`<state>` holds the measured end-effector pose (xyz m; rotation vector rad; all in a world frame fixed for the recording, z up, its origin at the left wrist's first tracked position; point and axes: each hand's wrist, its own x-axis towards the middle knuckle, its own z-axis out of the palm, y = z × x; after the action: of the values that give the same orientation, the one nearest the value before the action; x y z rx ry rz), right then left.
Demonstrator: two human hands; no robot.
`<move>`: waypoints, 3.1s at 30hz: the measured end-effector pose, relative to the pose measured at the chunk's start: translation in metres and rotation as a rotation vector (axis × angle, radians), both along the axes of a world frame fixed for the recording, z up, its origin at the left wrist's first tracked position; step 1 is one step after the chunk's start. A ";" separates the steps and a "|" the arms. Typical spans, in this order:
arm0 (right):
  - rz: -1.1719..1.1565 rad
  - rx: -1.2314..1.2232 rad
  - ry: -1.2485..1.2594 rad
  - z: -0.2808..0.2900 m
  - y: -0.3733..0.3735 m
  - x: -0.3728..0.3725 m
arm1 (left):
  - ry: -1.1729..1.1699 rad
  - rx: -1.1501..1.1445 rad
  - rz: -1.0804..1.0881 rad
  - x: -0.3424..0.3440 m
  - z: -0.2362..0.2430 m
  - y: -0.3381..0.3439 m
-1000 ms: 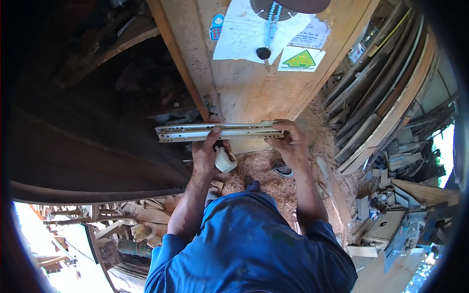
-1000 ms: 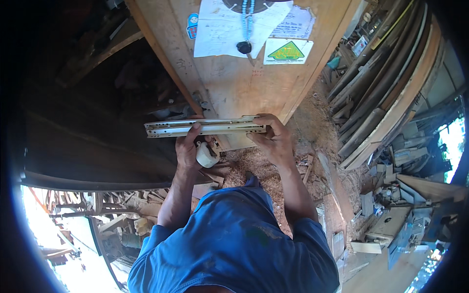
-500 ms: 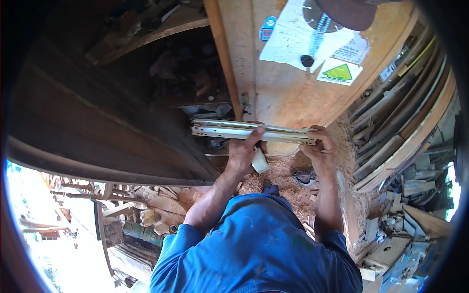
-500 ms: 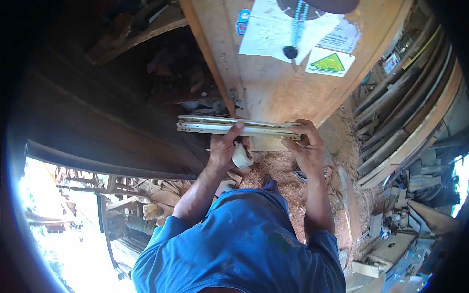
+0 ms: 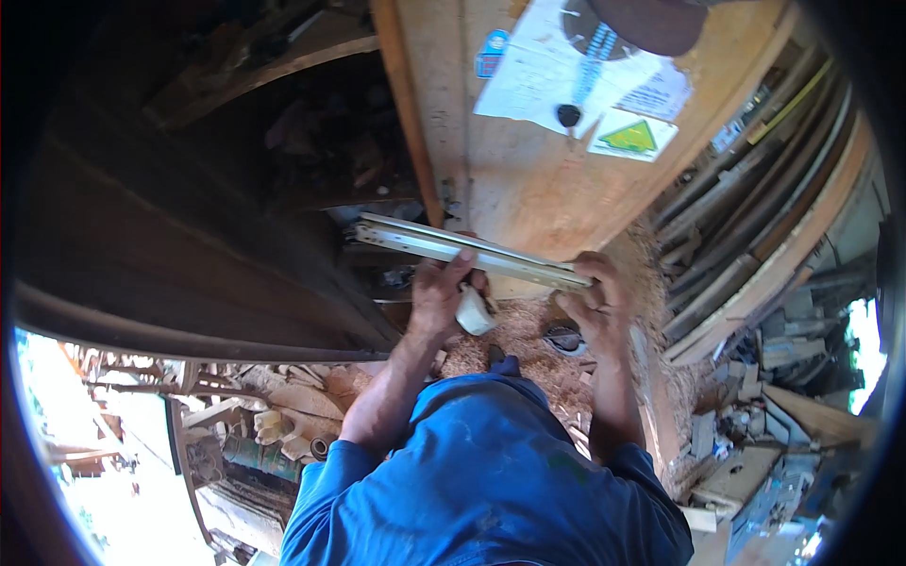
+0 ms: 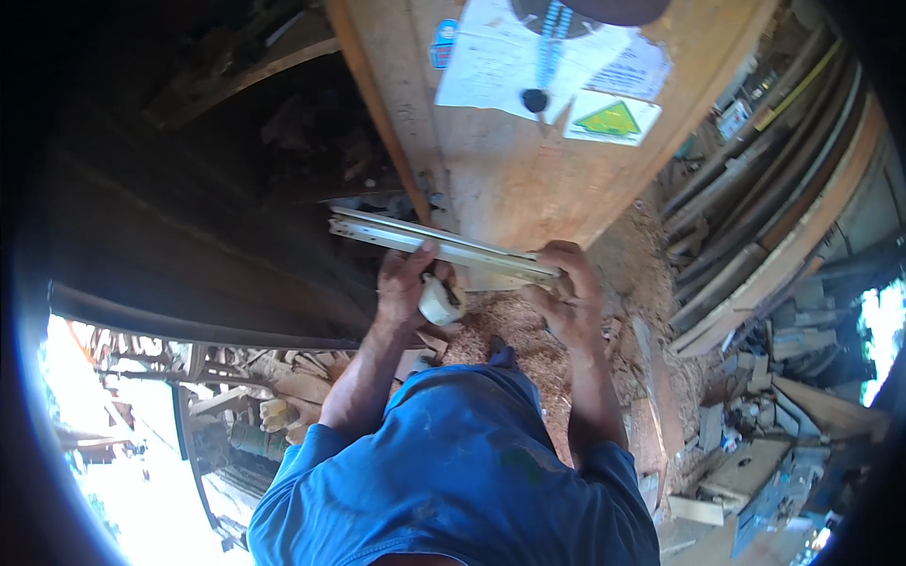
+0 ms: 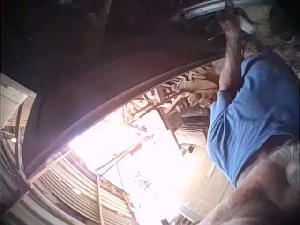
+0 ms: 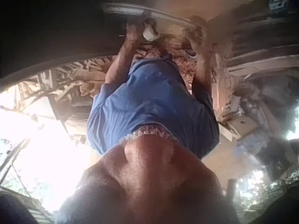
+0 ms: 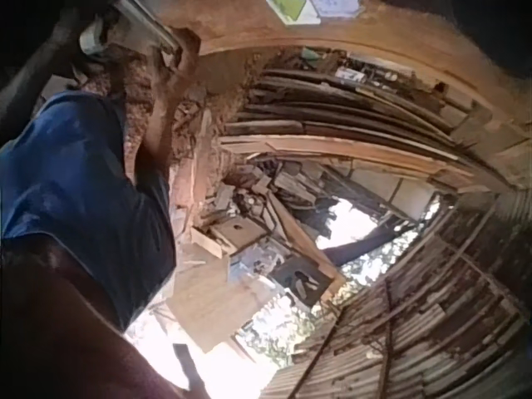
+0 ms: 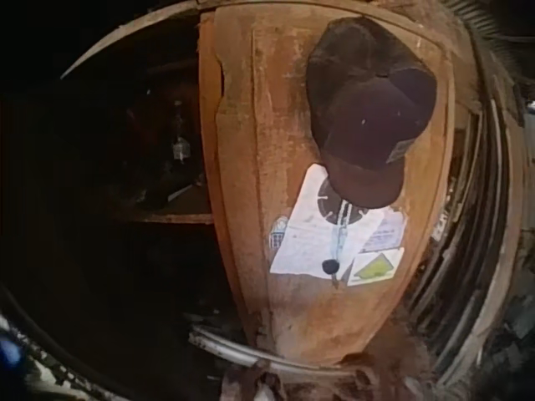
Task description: The person sorts through and organizes a collection of metal drawer slides inside a wooden cabinet in a woodworking shop.
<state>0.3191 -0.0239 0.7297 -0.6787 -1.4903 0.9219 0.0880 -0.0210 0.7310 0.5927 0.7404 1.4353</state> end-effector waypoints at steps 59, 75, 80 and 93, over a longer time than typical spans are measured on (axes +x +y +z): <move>0.092 0.014 -0.624 0.024 -0.011 -0.057 | 1.050 0.398 0.140 -0.005 -0.038 -0.038; 0.106 0.365 -0.501 0.021 -0.009 -0.079 | 1.337 0.721 0.285 -0.023 -0.067 -0.034; 0.144 0.392 -0.500 0.020 -0.003 -0.076 | 1.349 0.727 0.278 -0.025 -0.062 -0.036; 0.166 0.133 -0.473 -0.004 -0.007 -0.092 | 1.318 0.485 0.153 -0.022 -0.097 -0.052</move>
<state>0.2276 -0.0307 0.7257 -0.7136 -2.0340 0.8098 0.0657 -0.0734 0.6343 1.9717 1.4584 1.2362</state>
